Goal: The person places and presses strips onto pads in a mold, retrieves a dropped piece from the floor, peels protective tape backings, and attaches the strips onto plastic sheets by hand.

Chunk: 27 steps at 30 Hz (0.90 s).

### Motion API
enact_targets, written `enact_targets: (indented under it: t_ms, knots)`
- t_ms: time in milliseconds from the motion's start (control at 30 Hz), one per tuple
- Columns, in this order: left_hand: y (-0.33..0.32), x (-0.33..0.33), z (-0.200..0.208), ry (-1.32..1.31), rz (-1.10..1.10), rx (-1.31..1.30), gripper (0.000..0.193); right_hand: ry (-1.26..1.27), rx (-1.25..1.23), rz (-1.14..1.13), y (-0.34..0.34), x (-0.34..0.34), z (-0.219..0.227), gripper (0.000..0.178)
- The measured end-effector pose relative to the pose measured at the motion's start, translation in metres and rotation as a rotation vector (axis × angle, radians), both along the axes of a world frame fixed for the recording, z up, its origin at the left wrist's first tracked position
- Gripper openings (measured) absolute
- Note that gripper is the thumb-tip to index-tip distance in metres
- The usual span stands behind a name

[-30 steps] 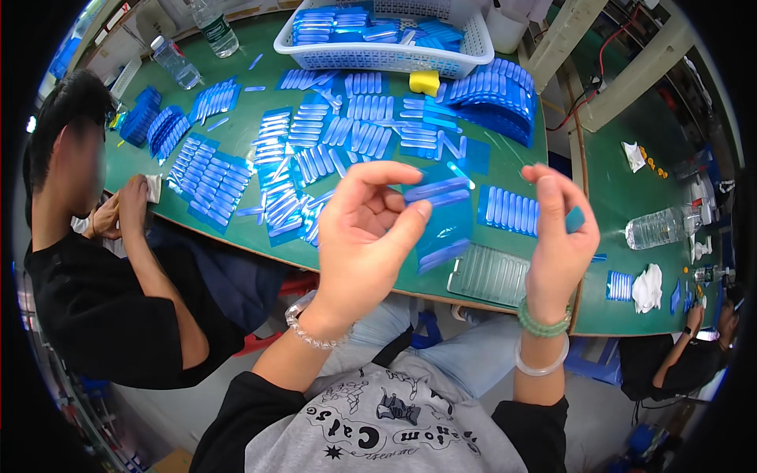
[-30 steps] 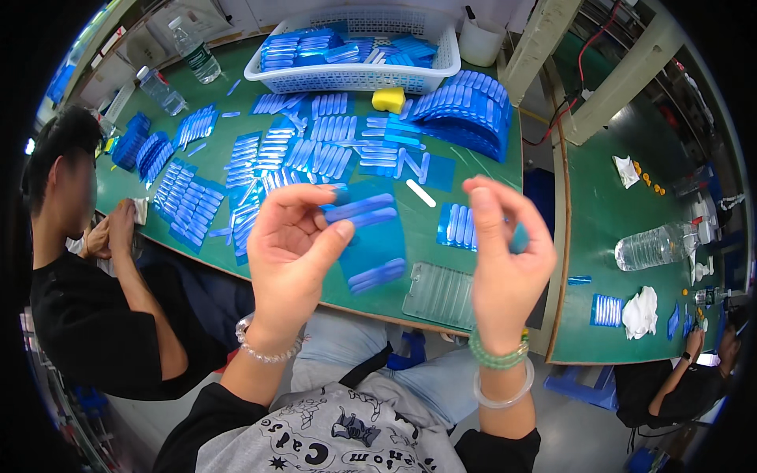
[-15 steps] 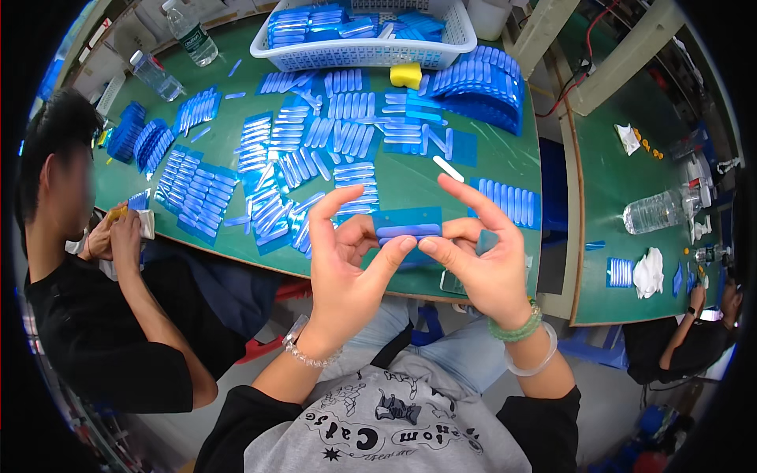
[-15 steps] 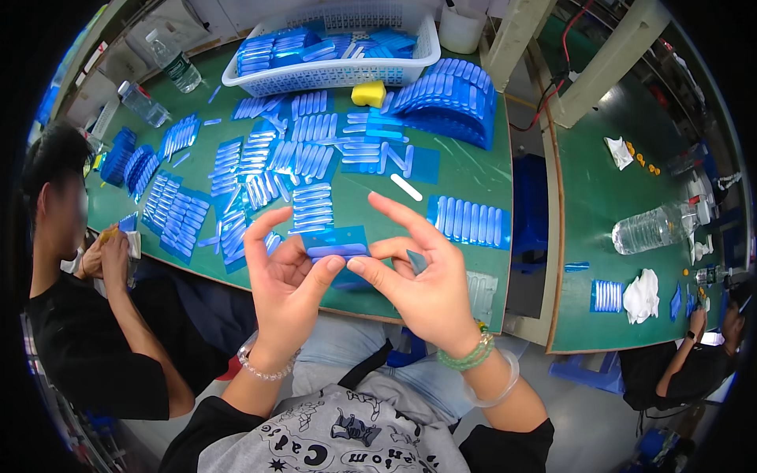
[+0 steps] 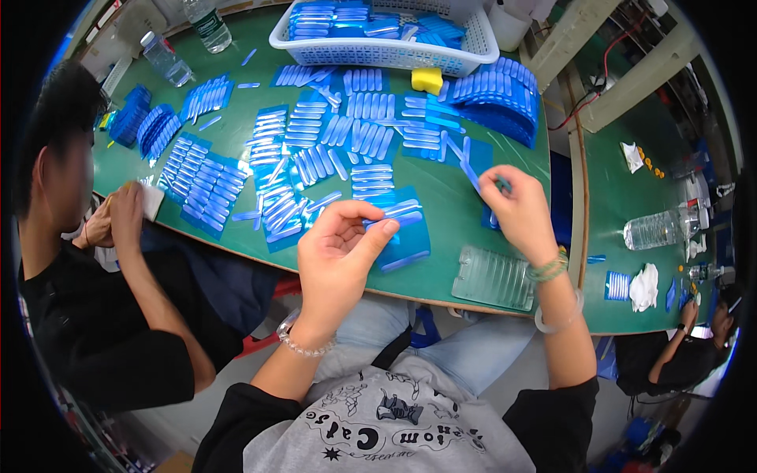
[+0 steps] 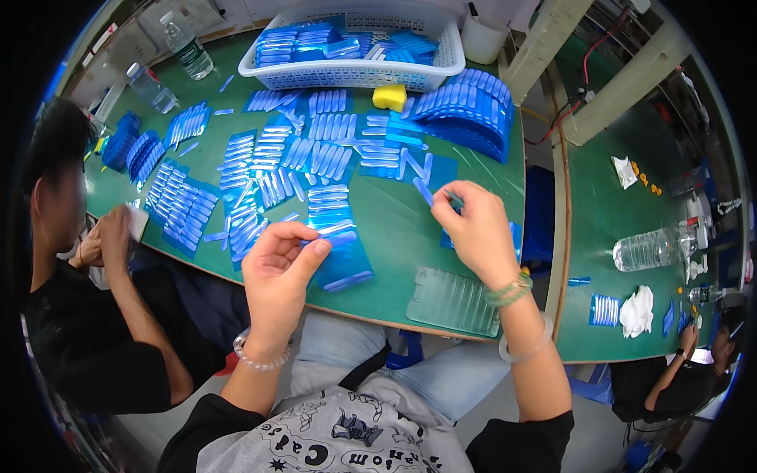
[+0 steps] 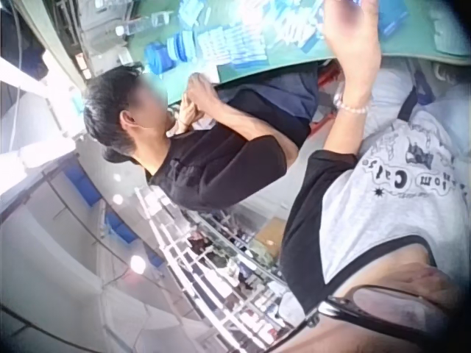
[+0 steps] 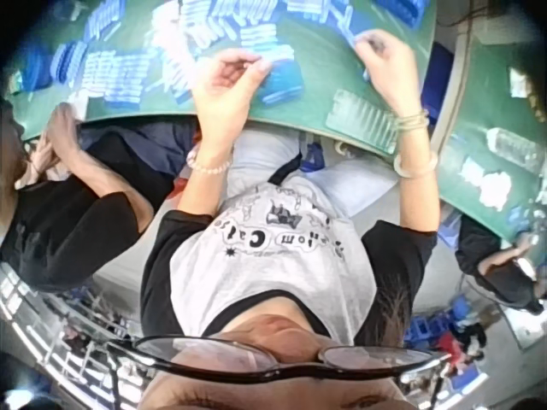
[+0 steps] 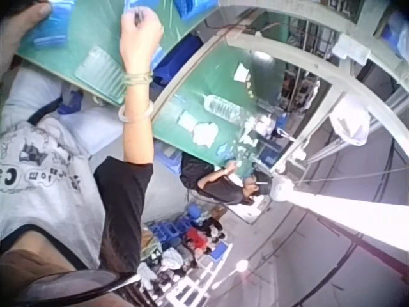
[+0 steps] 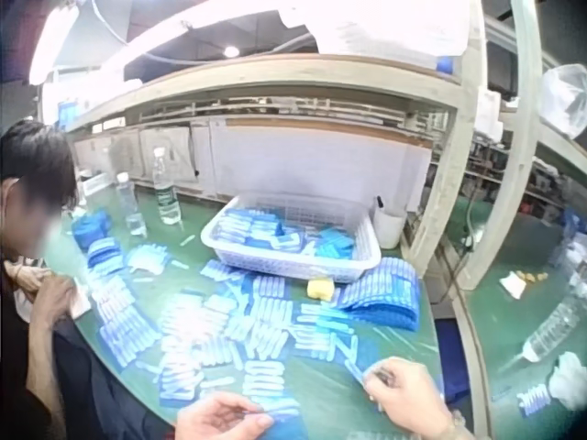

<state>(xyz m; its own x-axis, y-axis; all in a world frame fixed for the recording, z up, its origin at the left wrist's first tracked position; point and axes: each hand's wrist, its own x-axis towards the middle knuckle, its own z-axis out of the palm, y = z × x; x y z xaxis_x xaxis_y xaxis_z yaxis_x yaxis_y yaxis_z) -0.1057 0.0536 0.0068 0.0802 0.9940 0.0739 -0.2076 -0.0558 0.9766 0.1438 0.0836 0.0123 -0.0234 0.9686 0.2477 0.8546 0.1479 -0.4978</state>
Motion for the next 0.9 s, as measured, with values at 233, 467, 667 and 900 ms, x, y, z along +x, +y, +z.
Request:
enact_targets:
  t_ms: [233, 467, 667, 900]
  knots:
    - [-0.005, 0.012, 0.013, -0.091, -0.157, -0.014, 0.036, 0.869, -0.408, 0.092, -0.048, -0.020, 0.040, 0.012]
    - [-0.008, 0.015, 0.025, -0.124, -0.140, 0.062, 0.051, 0.894, -0.364, 0.206, -0.068, -0.015, 0.056, 0.019]
    - [-0.014, 0.030, 0.034, -0.347, -0.057, -0.055, 0.064, 1.097, -0.231, 0.103, -0.065, -0.030, 0.037, 0.058]
    - [0.006, 0.000, 0.043, -0.051, -0.548, -0.152, 0.079, 1.004, -0.430, 0.209, -0.066, -0.016, 0.065, 0.077]
